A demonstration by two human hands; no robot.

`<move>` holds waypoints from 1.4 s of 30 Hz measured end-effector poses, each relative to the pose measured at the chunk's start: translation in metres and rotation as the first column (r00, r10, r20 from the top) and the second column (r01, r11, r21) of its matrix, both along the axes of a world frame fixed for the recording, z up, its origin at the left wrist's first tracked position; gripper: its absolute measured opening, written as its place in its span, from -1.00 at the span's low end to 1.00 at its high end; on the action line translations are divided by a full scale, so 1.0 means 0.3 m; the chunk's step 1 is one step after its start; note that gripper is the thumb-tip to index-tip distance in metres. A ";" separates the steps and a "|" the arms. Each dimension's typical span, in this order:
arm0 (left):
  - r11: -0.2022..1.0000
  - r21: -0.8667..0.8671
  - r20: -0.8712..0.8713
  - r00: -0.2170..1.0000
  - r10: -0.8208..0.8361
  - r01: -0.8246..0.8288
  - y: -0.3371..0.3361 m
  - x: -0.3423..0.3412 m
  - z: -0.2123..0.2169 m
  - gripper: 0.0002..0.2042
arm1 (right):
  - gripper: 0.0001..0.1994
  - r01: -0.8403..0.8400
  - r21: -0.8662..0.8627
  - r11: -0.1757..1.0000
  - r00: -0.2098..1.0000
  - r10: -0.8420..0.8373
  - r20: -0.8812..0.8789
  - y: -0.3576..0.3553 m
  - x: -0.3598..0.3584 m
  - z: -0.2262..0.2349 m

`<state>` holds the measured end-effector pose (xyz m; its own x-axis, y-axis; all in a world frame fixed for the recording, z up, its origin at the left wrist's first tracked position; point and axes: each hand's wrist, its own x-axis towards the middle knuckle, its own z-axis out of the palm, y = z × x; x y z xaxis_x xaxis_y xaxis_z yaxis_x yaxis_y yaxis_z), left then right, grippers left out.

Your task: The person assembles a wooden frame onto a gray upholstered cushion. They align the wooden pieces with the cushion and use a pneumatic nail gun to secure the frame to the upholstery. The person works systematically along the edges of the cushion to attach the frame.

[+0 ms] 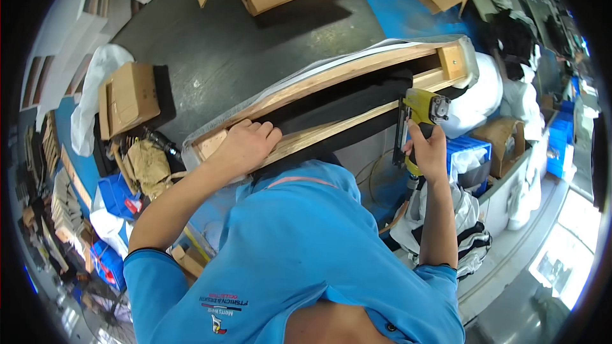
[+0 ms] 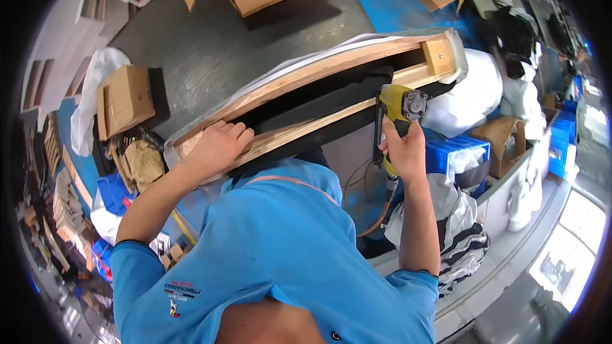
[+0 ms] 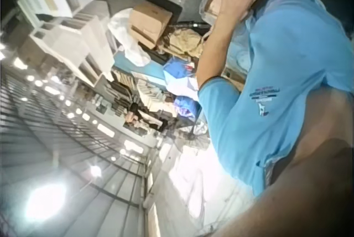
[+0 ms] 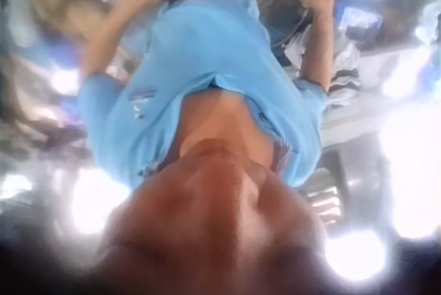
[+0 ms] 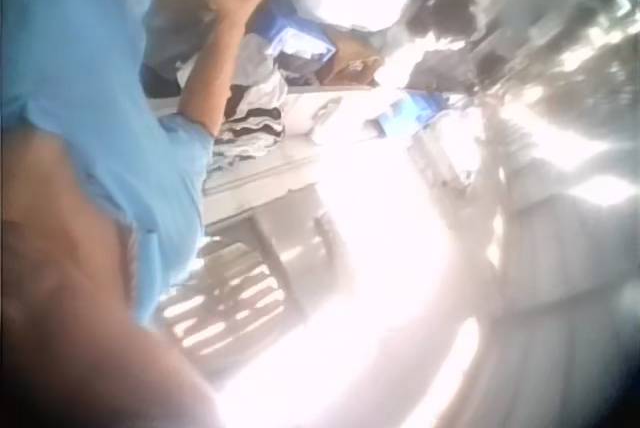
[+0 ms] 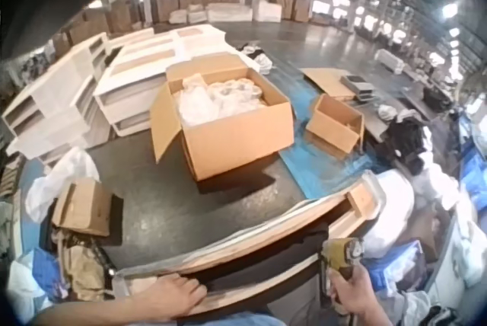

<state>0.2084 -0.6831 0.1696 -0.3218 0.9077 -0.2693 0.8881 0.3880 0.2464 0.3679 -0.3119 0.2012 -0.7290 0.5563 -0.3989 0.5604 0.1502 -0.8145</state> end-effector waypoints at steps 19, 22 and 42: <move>0.803 0.471 0.343 0.915 0.214 -0.365 0.085 0.051 -0.083 -0.84 | -0.71 0.102 0.121 0.987 0.988 -0.115 0.106 -0.087 0.002 0.002; 0.857 0.437 0.303 0.942 0.145 -0.273 0.090 0.061 -0.067 -0.81 | -0.70 0.085 0.098 0.992 0.991 -0.095 0.096 -0.097 0.003 0.018; 0.915 0.371 0.375 0.927 0.009 -0.159 0.065 0.062 -0.112 -0.71 | -0.63 -0.223 -0.031 0.974 0.933 0.223 0.283 -0.403 -0.031 0.132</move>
